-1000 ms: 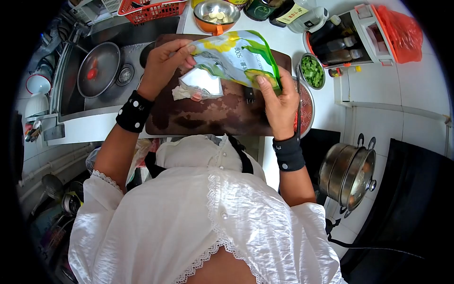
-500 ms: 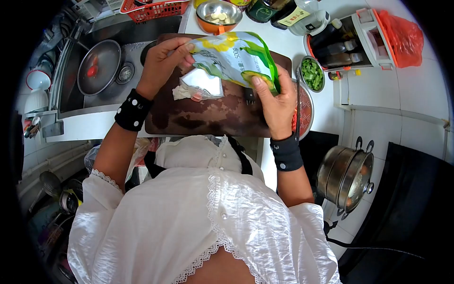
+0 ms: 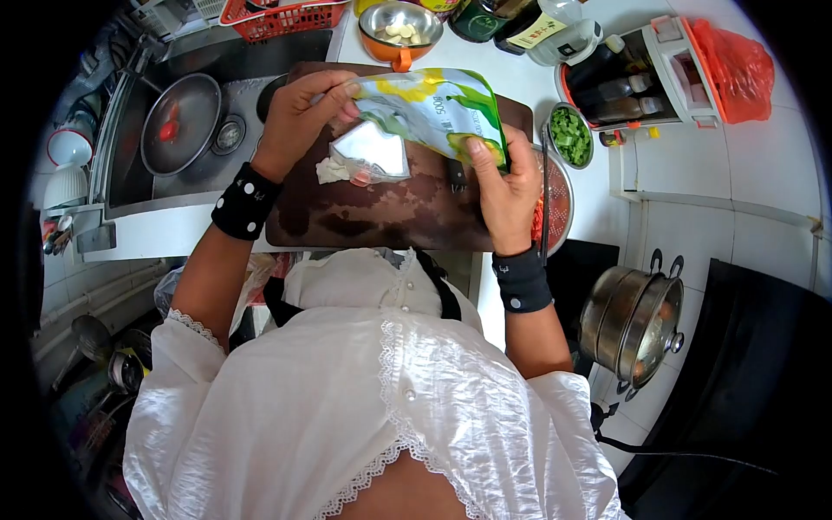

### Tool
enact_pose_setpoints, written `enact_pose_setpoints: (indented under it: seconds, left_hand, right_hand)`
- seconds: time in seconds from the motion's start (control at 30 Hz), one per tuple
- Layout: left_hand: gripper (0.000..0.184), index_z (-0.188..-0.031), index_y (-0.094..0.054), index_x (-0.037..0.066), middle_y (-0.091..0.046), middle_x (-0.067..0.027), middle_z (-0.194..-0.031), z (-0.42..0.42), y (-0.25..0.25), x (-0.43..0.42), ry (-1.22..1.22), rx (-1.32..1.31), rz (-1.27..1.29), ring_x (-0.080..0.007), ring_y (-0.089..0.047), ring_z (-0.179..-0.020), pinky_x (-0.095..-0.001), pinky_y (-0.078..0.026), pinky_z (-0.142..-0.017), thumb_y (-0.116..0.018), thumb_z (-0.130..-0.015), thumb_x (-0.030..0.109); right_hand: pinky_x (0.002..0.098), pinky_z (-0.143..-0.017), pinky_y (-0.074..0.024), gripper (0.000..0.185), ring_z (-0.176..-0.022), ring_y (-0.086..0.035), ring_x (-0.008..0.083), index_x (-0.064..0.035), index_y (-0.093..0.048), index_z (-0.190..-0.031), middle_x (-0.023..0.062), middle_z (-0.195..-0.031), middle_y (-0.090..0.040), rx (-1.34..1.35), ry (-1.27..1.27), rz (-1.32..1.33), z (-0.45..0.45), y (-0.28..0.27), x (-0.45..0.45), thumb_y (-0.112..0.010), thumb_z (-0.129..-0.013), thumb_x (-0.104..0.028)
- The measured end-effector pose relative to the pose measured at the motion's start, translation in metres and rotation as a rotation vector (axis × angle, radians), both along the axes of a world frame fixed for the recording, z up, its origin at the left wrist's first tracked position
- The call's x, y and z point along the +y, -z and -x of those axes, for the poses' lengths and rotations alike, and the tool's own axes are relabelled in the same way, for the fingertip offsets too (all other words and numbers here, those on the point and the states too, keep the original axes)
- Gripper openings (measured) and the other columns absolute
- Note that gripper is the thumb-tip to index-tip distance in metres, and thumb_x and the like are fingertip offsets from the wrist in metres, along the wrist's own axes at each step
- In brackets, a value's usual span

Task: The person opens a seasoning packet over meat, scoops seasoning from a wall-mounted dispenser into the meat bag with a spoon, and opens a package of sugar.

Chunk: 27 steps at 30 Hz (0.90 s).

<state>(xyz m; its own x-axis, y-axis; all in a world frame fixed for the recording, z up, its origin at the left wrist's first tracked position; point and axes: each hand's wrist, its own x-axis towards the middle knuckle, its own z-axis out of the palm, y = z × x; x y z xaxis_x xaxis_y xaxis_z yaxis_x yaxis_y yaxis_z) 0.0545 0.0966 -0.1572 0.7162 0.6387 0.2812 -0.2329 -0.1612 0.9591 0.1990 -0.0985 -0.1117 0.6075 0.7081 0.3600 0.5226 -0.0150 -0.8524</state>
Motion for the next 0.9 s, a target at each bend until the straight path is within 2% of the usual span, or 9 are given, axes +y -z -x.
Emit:
enact_pose_setpoints:
  seconds: [0.13,0.37,0.53,0.73,0.83,0.9]
  left_hand:
    - [0.021,-0.103,-0.06,-0.003,-0.062,-0.0028,-0.076,0.001,0.001,0.001,0.015,0.019,-0.027,-0.0047,-0.057,-0.068,-0.017,-0.047,-0.062,-0.053,-0.088,0.01]
    - [0.021,-0.102,-0.06,-0.004,-0.062,-0.0031,-0.074,0.002,-0.007,0.001,0.002,0.066,-0.069,-0.0041,-0.057,-0.067,-0.0163,-0.046,-0.061,-0.054,-0.088,0.011]
    - [0.021,-0.101,-0.06,-0.003,-0.061,-0.0027,-0.073,0.002,-0.008,-0.001,0.022,0.048,-0.04,-0.0039,-0.056,-0.066,-0.0161,-0.046,-0.061,-0.054,-0.088,0.011]
    - [0.02,-0.103,-0.06,-0.002,-0.061,-0.0018,-0.079,0.003,-0.009,-0.005,0.061,0.025,-0.11,-0.0045,-0.056,-0.07,-0.0175,-0.046,-0.064,-0.053,-0.088,0.009]
    - [0.022,-0.108,-0.059,0.001,-0.06,-0.0032,-0.087,0.005,-0.022,-0.013,0.109,0.022,-0.089,-0.0048,-0.056,-0.072,-0.0182,-0.047,-0.064,-0.051,-0.088,0.008]
    - [0.026,-0.113,-0.055,0.002,-0.06,-0.0047,-0.095,0.007,-0.021,-0.015,0.108,-0.041,0.031,-0.0055,-0.057,-0.073,-0.0187,-0.047,-0.064,-0.049,-0.089,0.009]
  right_hand:
    - [0.0216,-0.07,-0.043,0.02,-0.078,-0.052,0.0078,-0.0003,-0.056,-0.098,0.003,-0.085,-0.059,0.044,0.003,0.018,0.002,0.0,-0.001,-0.062,-0.084,-0.013]
    - [0.0202,-0.068,-0.0431,0.022,-0.076,-0.051,0.0064,0.0004,-0.055,-0.099,0.0016,-0.086,-0.058,0.048,0.001,-0.034,0.007,-0.003,0.004,-0.063,-0.083,-0.011]
    - [0.0212,-0.072,-0.0434,0.027,-0.079,-0.052,0.0071,0.0005,-0.053,-0.105,0.0022,-0.09,-0.058,0.157,-0.035,0.011,0.002,-0.001,-0.002,-0.064,-0.082,-0.01]
    - [0.0231,-0.076,-0.0437,0.028,-0.084,-0.053,0.0094,0.0018,-0.054,-0.106,0.0035,-0.093,-0.058,0.128,-0.004,0.023,0.01,-0.005,-0.011,-0.063,-0.081,-0.004]
    - [0.0234,-0.076,-0.0436,0.027,-0.085,-0.053,0.0095,0.0023,-0.054,-0.105,0.0041,-0.094,-0.058,0.132,0.01,0.007,0.007,0.002,-0.022,-0.062,-0.08,0.0]
    - [0.0233,-0.076,-0.0435,0.027,-0.085,-0.053,0.0094,0.0025,-0.054,-0.105,0.0044,-0.094,-0.058,0.129,0.016,-0.007,0.007,0.005,-0.025,-0.061,-0.079,0.001]
